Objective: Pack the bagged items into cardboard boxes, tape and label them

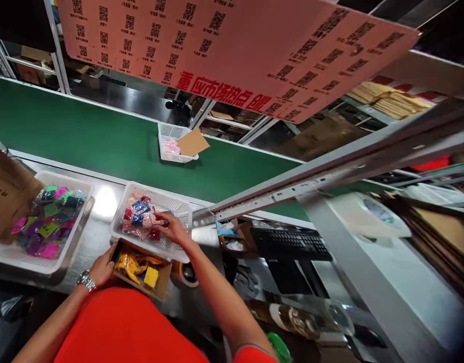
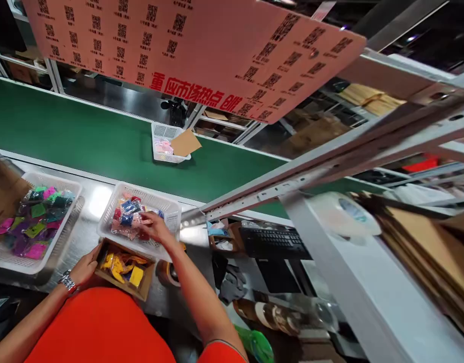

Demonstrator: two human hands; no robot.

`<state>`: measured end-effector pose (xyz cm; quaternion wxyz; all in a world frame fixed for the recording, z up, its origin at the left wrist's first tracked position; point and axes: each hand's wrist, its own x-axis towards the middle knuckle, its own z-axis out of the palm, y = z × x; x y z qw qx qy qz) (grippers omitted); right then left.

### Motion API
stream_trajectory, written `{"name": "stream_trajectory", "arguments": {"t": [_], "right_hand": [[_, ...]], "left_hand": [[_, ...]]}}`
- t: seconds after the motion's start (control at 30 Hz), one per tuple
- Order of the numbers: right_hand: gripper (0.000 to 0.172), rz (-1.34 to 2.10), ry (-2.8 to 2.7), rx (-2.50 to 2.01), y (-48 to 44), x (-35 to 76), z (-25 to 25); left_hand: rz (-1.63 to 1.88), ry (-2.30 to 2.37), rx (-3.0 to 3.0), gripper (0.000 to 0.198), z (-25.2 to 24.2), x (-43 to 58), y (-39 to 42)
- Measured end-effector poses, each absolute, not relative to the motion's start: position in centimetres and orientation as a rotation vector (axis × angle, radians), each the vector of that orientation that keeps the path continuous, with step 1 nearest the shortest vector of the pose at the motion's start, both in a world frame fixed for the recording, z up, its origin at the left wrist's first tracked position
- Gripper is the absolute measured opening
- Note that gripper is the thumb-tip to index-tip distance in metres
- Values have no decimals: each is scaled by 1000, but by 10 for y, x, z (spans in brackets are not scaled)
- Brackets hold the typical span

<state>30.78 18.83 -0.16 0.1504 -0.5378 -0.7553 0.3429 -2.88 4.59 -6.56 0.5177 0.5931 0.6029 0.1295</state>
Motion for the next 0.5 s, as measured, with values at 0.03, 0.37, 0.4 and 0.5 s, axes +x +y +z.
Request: {"name": "stream_trajectory", "arguments": {"t": [0.03,0.37,0.4,0.5], "right_hand": [[68,918,-2119,-1737,202,322,-8],[152,795,-2327,-2163,242,276,-110],[143,731,-2379,-2129,239,271,-113],[95,629,-2442,-2036,225,269,-116]], "left_hand": [[305,1451,1424,92,-65,-29,46],[321,1484,1349,96,-66,-30,37],[317,1490,1344,96,-66,-30,36],[308,1491,1358,96,-66,-31,35]]}}
